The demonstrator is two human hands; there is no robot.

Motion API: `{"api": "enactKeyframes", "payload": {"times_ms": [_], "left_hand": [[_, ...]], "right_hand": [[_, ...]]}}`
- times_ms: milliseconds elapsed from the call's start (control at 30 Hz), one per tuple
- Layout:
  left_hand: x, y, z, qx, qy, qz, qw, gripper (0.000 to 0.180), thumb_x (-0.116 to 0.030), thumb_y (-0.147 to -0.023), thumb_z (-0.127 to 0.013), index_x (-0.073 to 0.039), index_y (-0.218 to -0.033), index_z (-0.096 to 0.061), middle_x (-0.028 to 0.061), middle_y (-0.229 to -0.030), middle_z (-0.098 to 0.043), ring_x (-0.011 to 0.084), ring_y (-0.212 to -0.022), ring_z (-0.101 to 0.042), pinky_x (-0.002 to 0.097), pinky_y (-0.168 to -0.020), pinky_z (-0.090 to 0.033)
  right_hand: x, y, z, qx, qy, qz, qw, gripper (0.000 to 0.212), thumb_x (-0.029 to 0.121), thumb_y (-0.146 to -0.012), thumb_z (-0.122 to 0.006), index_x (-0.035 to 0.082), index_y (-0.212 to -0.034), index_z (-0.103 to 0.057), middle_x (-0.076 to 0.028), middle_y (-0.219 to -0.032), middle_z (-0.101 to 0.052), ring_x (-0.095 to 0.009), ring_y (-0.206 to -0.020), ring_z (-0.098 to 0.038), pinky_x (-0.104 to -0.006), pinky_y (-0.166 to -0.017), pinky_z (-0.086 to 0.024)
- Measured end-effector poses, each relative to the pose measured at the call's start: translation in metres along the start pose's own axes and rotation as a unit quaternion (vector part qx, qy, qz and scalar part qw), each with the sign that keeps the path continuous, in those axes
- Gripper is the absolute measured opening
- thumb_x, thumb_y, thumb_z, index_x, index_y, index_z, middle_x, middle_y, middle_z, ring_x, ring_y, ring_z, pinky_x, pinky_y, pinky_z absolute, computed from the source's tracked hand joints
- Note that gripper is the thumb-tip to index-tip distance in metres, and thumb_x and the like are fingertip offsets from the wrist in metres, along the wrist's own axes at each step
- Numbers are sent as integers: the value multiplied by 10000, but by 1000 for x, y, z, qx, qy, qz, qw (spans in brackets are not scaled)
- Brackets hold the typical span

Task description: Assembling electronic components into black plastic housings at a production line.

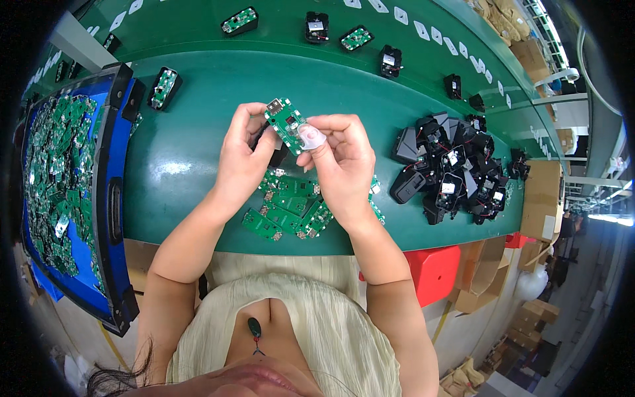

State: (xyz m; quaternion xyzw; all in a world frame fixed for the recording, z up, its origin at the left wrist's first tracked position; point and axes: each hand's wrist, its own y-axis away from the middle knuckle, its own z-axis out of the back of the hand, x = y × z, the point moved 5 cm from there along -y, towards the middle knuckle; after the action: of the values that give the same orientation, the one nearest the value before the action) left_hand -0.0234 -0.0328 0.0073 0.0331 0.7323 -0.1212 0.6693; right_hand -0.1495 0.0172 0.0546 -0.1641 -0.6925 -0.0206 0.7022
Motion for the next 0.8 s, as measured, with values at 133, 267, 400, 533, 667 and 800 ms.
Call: {"api": "enactKeyframes", "payload": {"times_ms": [133,267,400,533,667,800], "left_hand": [[-3,0,0,3,5,-2,1000,190,-32,-840,-513,-11,-1016,-445,139,-848,-629,212,-745,-624,319,-666,-475],[-1,0,1,4,-6,-9,1000,190,-32,-838,-508,-10,-1016,-445,143,-856,-630,221,-758,-625,321,-675,-475],[-4,1,0,6,-28,-9,1000,192,-35,-839,-506,-8,-1020,-445,147,-869,-630,229,-772,-626,323,-684,-475],[-4,0,1,5,-32,-2,999,195,-35,-840,-505,-8,-1023,-445,147,-874,-630,227,-778,-626,325,-687,-476],[-2,0,0,6,-23,0,1000,196,-35,-841,-506,-10,-1026,-446,147,-876,-630,224,-778,-626,325,-688,-476],[-3,0,1,7,-33,2,999,195,-34,-840,-508,-13,-1023,-447,147,-873,-632,227,-777,-627,325,-690,-477]], "right_hand": [[1,0,3,-6,-1,-3,1000,136,31,-861,-558,-7,-973,-491,-81,-838,-585,-94,-605,-567,-191,-502,-457],[0,1,4,-8,-3,-8,1000,136,34,-861,-558,-9,-972,-491,-77,-832,-581,-92,-606,-567,-189,-496,-452],[0,-1,4,-5,-3,-4,1000,134,32,-861,-558,-6,-972,-492,-77,-838,-582,-93,-607,-566,-189,-495,-451],[0,-2,6,-8,0,5,1000,135,28,-860,-557,-2,-976,-495,-72,-839,-584,-90,-608,-565,-187,-495,-448],[-3,-2,5,-2,7,-5,1000,133,29,-859,-558,-4,-975,-501,-71,-834,-591,-86,-605,-564,-185,-491,-445],[-3,-3,8,-10,30,7,999,123,19,-855,-561,-7,-963,-511,-74,-828,-594,-87,-597,-565,-188,-491,-449]]}}
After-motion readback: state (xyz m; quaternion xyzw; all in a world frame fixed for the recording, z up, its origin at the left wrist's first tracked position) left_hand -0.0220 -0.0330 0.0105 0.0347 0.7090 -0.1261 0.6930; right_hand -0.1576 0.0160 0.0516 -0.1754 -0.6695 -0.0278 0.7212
